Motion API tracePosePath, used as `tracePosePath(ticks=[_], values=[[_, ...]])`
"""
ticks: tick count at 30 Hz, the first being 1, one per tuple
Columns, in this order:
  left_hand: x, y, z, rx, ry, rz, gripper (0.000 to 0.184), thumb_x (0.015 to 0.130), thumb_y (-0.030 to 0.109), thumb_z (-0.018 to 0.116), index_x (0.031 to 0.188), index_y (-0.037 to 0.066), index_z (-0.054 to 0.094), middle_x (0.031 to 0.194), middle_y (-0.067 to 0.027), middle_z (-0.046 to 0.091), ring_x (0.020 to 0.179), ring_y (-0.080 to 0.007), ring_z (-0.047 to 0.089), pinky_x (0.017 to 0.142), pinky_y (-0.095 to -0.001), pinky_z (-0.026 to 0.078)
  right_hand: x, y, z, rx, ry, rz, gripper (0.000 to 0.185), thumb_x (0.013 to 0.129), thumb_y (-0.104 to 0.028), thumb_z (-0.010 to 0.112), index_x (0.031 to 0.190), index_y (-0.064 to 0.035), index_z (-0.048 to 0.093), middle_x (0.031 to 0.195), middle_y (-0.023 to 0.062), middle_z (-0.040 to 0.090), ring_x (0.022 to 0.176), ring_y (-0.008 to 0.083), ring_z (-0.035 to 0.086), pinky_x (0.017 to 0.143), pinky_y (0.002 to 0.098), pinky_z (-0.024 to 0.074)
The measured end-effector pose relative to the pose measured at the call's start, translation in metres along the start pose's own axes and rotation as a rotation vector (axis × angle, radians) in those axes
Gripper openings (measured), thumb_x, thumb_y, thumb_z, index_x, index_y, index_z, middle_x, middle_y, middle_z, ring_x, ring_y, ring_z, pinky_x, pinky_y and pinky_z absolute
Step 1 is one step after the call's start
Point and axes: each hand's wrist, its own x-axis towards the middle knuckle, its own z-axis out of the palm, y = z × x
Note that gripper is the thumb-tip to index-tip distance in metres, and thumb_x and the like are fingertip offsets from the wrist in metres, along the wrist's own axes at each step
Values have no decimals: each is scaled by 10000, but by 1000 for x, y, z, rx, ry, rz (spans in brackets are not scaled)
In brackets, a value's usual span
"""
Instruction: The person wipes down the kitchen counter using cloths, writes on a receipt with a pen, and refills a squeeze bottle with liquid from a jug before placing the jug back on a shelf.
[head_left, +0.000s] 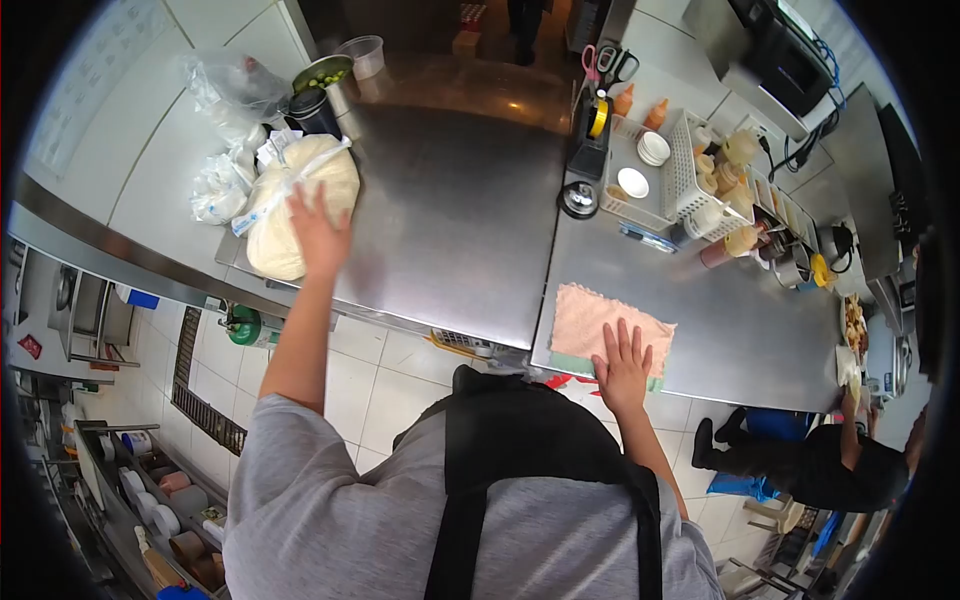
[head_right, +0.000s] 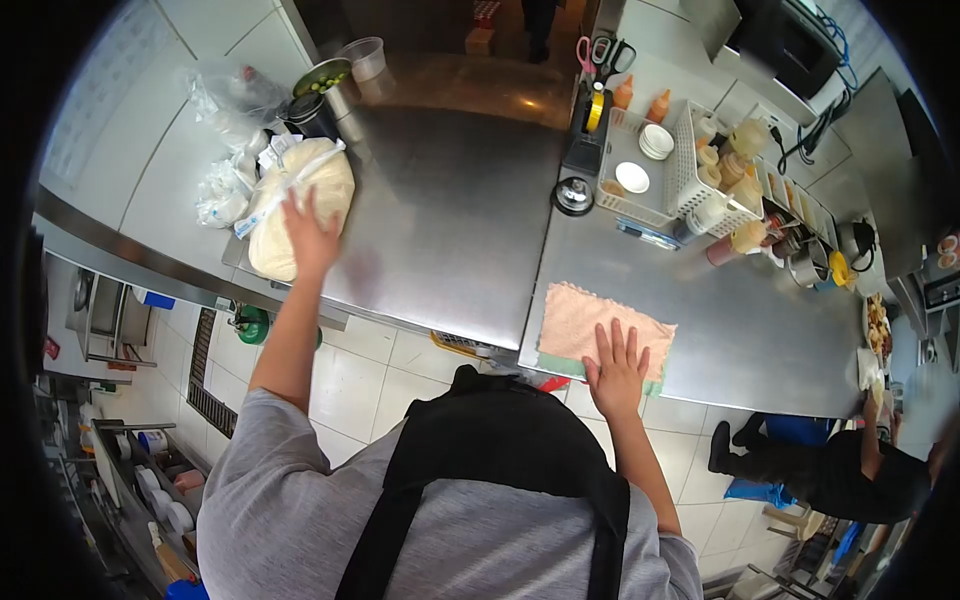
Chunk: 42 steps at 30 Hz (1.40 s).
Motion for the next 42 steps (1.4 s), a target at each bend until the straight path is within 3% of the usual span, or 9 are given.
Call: tracePosePath(ticks=[6, 9, 12, 16, 24, 28, 34, 39, 42], values=[[53, -75, -2, 3, 97, -44, 658, 816, 325, 703, 1301, -36, 442, 1287, -265, 468, 1202, -407, 439, 1013, -446, 375, 1, -3, 1, -17, 16, 22, 591, 912, -434, 494, 1448, -235, 345, 1528, 40, 268, 1412, 311, 213, 1118, 537, 104], [72, -113, 47, 152, 63, 1, 736, 872, 573, 518, 1276, -41, 484, 1267, -264, 509, 1169, -408, 482, 1013, -477, 355, 1, -5, -2, 25, 28, 37, 594, 909, -449, 488, 1445, -234, 349, 1525, 43, 273, 1411, 306, 217, 1114, 545, 117], [88, -152, 90, 388, 68, 67, 652, 902, 580, 459, 1141, -14, 582, 1068, -214, 616, 996, -374, 581, 854, -476, 456, -3, -1, -1, 15, 41, 44, 599, 914, -474, 469, 1452, -258, 322, 1529, 43, 260, 1410, 306, 218, 1107, 560, 153], [105, -114, 60, 308, -143, -259, 727, 892, 660, 362, 1212, 31, 536, 1059, -216, 646, 971, -408, 619, 808, -530, 476, -7, 1, -3, 37, 19, 125, 585, 928, -503, 436, 1454, -286, 300, 1537, 28, 236, 1416, 301, 205, 1108, 567, 175], [122, -119, 50, 160, -342, -251, 692, 915, 642, 326, 1190, 38, 523, 1087, -217, 619, 1010, -403, 583, 823, -509, 450, -6, 3, -5, 144, -36, 90, 600, 916, -526, 453, 1448, -287, 311, 1541, 13, 224, 1421, 295, 187, 1108, 574, 178], [86, -29, 11, 483, 1, -253, 637, 918, 620, 355, 1209, 82, 532, 1044, -152, 621, 1011, -361, 576, 803, -496, 459, 6, -1, -34, 128, -52, 187, 640, 909, -559, 438, 1462, -276, 283, 1555, 41, 175, 1428, 314, 153, 1106, 590, 155], [25, 125, 13, -397, 123, 496, 391, 843, 236, 642, 1162, 24, 568, 1138, -179, 547, 1118, -364, 478, 944, -470, 383, 30, 8, -3, 139, -106, 264, 705, 904, -618, 372, 1490, -263, 205, 1565, 60, 127, 1439, 317, 98, 1115, 590, 114], [-85, 290, 19, -868, -510, 983, 428, 744, 141, 672, 1159, 99, 575, 1308, -165, 444, 1234, -355, 403, 1030, -458, 340, 45, 18, -4, 157, -88, 153, 683, 912, -566, 417, 1481, -234, 239, 1558, 73, 153, 1435, 324, 115, 1116, 586, 109], [-141, 336, 59, -1036, -871, 1253, 513, 820, 227, 648, 1303, 153, 489, 1405, -148, 364, 1335, -329, 322, 1100, -494, 262, 31, 34, -2, 390, 252, 311, 602, 873, -294, 591, 1410, -146, 362, 1523, 117, 234, 1403, 350, 212, 1092, 599, 169]])
